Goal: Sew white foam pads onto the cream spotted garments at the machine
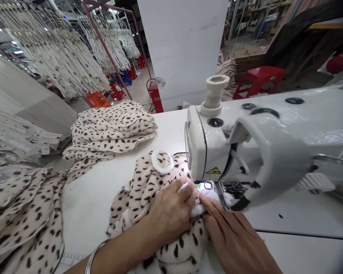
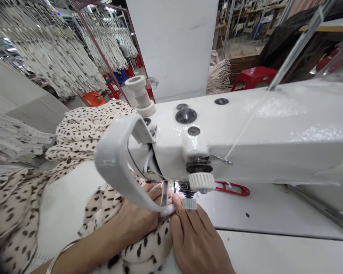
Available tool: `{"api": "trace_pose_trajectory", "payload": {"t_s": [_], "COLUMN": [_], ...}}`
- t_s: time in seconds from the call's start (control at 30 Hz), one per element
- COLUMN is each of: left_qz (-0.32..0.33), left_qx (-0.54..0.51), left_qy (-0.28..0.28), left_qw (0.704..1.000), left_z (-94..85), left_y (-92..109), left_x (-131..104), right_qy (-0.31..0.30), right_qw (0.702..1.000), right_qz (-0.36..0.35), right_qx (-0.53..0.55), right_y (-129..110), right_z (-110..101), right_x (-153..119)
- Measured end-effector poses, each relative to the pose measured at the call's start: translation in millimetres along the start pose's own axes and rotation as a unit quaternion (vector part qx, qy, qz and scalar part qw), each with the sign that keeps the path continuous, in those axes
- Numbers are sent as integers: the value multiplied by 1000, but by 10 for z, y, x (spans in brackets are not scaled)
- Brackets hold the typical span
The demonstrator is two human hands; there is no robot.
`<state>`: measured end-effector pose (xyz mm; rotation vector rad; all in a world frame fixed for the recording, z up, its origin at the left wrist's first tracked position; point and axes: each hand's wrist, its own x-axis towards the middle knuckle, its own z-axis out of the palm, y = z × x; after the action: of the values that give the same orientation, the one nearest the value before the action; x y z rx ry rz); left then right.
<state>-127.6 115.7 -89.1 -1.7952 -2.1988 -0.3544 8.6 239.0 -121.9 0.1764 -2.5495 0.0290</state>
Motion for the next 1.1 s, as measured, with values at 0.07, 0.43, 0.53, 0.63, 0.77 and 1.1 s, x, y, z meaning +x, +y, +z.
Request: {"api": "trace_pose_trajectory", "payload": {"t_s": [0.07, 0.43, 0.53, 0.63, 0.77, 1.1], "left_qz": [-5, -18, -16, -24, -4, 5], "left_qx": [15, 9, 0, 1, -9, -27], "left_qy": [-20, -22, -34, -34, -28, -16], "left_qw": [1000, 1000, 999, 999, 1000, 1000], "left_z": [-29, -4, 9, 20, -8, -18], "left_y": [-9, -29, -76, -114, -127, -150], "left_x": [12, 12, 38, 48, 33, 33], "right_qy": [9, 47, 43, 19, 24, 45], "right_qw": [1000, 998, 998, 1000, 999, 997], "right_qz": [19, 40, 34, 9, 27, 44], "right_qx": [-15, 18, 11, -1, 14, 43], "right_y": [-4, 5, 9, 33, 21, -51], "right_z": [28, 93, 71, 46, 74, 140], "right_x": [19, 5, 65, 92, 51, -1]}}
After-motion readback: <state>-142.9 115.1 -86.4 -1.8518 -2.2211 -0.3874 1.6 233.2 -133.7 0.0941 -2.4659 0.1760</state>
